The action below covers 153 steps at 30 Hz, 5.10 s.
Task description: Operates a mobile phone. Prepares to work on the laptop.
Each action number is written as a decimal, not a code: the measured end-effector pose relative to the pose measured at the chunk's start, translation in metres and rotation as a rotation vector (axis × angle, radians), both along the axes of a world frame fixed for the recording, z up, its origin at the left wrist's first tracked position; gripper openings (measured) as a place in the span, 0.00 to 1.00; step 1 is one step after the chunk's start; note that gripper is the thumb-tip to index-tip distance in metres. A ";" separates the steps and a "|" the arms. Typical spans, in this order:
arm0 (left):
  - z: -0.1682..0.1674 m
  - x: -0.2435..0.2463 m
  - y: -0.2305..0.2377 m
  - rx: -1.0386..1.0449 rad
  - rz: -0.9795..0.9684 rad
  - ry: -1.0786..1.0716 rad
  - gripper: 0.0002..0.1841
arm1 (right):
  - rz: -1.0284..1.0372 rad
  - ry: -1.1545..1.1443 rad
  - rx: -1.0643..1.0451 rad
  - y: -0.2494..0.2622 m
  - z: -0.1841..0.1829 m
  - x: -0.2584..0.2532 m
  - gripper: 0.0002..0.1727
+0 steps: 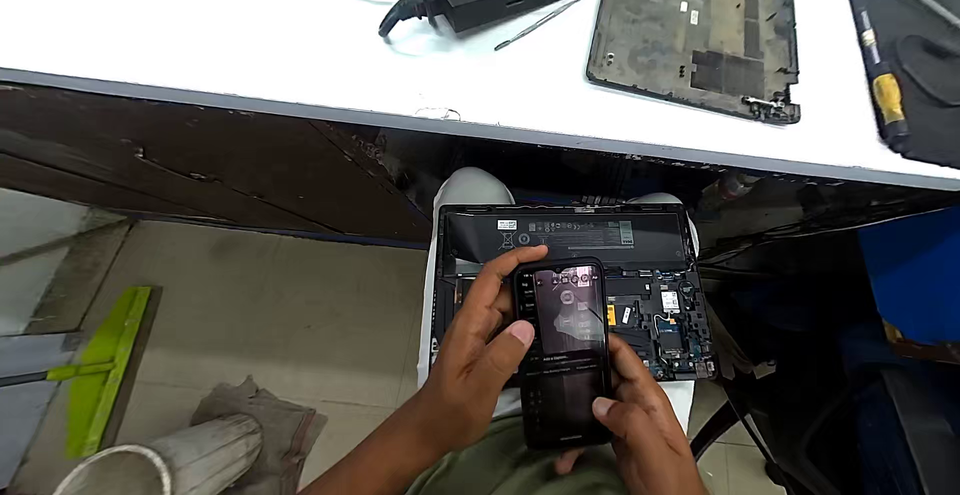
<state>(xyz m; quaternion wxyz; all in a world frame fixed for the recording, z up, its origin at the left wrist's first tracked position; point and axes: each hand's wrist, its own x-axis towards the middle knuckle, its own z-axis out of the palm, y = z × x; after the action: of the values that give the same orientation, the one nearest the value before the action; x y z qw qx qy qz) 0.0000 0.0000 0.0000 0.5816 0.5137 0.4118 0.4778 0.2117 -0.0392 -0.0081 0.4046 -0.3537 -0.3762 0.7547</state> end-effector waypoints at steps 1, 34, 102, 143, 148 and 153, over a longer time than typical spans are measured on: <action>0.000 0.000 0.000 -0.004 0.003 -0.002 0.31 | 0.004 0.006 0.006 0.000 -0.001 0.000 0.31; 0.003 -0.002 0.003 -0.020 0.019 0.015 0.33 | 0.084 0.120 0.005 -0.001 0.002 -0.002 0.46; -0.001 -0.001 -0.002 -0.064 -0.033 -0.014 0.31 | -0.003 -0.140 0.130 -0.012 -0.009 -0.018 0.62; -0.004 0.002 -0.004 -0.062 -0.085 0.077 0.51 | -0.018 0.043 -0.027 -0.013 -0.007 -0.009 0.33; -0.001 0.002 -0.003 -0.090 -0.057 0.062 0.46 | -0.017 0.059 -0.017 -0.014 -0.009 -0.008 0.34; -0.001 0.001 -0.004 -0.092 -0.066 0.043 0.47 | -0.029 0.078 -0.022 -0.015 -0.010 -0.009 0.34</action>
<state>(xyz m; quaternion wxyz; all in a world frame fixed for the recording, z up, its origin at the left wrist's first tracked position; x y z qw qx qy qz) 0.0006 -0.0038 -0.0013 0.6111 0.5099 0.4284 0.4279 0.2030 -0.0545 -0.0177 0.4260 -0.3338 -0.3464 0.7662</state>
